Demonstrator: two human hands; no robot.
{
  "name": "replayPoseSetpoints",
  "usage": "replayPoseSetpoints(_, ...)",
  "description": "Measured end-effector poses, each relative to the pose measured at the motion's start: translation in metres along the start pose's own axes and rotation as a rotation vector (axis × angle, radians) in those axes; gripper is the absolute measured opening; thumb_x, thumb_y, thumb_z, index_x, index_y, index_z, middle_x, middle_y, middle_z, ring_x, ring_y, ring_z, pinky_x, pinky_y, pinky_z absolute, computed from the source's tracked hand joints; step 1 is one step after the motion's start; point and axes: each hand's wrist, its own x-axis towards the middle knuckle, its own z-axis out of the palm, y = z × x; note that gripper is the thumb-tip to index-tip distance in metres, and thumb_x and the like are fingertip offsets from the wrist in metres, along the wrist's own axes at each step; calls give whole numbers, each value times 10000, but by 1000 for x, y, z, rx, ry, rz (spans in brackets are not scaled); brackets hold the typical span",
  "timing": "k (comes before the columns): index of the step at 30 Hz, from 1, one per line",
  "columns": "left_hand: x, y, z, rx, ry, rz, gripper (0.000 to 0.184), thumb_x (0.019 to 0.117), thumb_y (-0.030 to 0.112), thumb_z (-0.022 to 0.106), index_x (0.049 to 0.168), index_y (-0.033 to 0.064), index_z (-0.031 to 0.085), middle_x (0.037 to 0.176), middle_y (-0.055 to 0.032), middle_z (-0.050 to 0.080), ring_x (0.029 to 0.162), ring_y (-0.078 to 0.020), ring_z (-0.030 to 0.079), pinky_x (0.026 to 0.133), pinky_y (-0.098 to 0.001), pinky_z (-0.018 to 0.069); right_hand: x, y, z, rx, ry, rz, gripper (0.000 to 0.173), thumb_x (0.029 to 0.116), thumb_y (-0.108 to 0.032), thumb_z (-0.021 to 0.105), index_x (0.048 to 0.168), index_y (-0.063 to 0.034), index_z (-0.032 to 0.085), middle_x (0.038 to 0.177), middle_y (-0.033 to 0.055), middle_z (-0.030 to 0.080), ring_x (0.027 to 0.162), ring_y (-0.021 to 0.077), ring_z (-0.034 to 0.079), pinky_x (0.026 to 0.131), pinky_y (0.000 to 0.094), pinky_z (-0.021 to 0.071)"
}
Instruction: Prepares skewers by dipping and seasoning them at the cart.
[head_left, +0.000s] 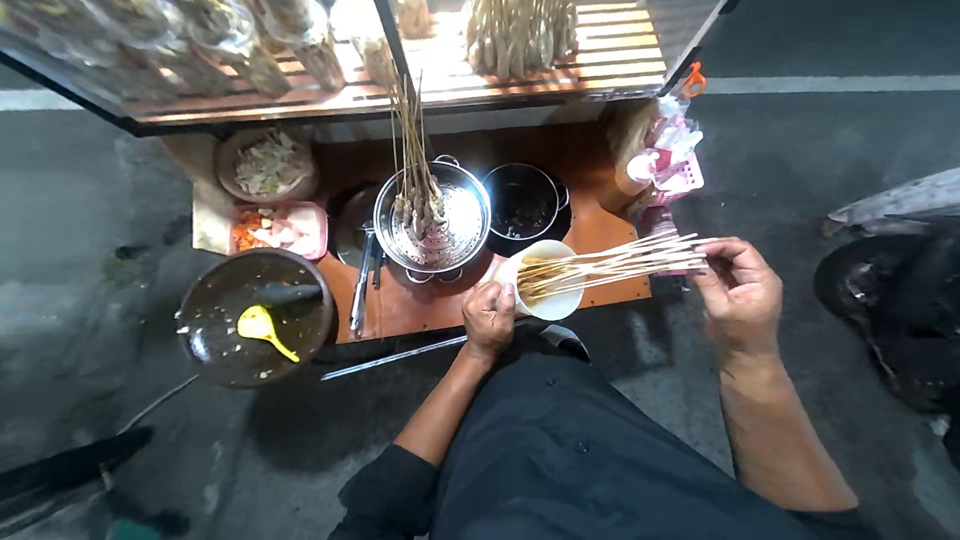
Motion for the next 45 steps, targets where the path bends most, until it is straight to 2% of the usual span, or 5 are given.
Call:
replayPoseSetpoints(19, -3, 8, -2, 67, 22, -10, 525, 1048, 411, 476, 615, 123, 540, 589, 12, 521, 571, -104, 539, 537, -289, 465, 17, -17, -28, -499, -195, -21, 253, 979, -227, 574, 1094, -93, 754, 1321, 89, 646, 1061, 138, 669, 854, 322, 583)
replayPoseSetpoints(27, -5, 9, 4, 154, 16, -30, 506, 1042, 399, 480, 634, 116, 577, 611, -1, 570, 595, -118, 582, 573, -316, 504, 17, -94, 11, -850, -602, -409, 1129, 756, -823, 651, 1480, 24, 468, 1518, 250, 494, 1444, 421, 432, 1181, 631, 331)
replayPoseSetpoints(31, -2, 13, 6, 181, 4, -28, 514, 1040, 415, 478, 623, 124, 555, 594, 11, 541, 572, -107, 558, 550, -303, 484, 22, -62, 51, -1244, -887, -303, 820, 890, -283, 762, 1551, 26, 386, 1520, 321, 455, 1475, 485, 361, 1241, 658, 153)
replayPoseSetpoints(36, 0, 16, 3, 212, 27, -36, 524, 1035, 430, 483, 594, 149, 508, 560, 26, 496, 529, -97, 519, 513, -299, 453, 44, -33, 50, -1261, -1002, -405, 192, 997, -35, 504, 1143, 8, 621, 970, 206, 646, 885, 390, 673, 796, 532, 536)
replayPoseSetpoints(45, 34, 38, -14, 477, 23, 82, 488, 981, 380, 532, 556, 146, 484, 511, 16, 473, 473, -123, 501, 451, -325, 419, 37, -30, 57, -1201, -1079, -383, 668, 1003, 14, 497, 1617, -173, 310, 1105, 295, 586, 881, 480, 648, 678, 566, 554)
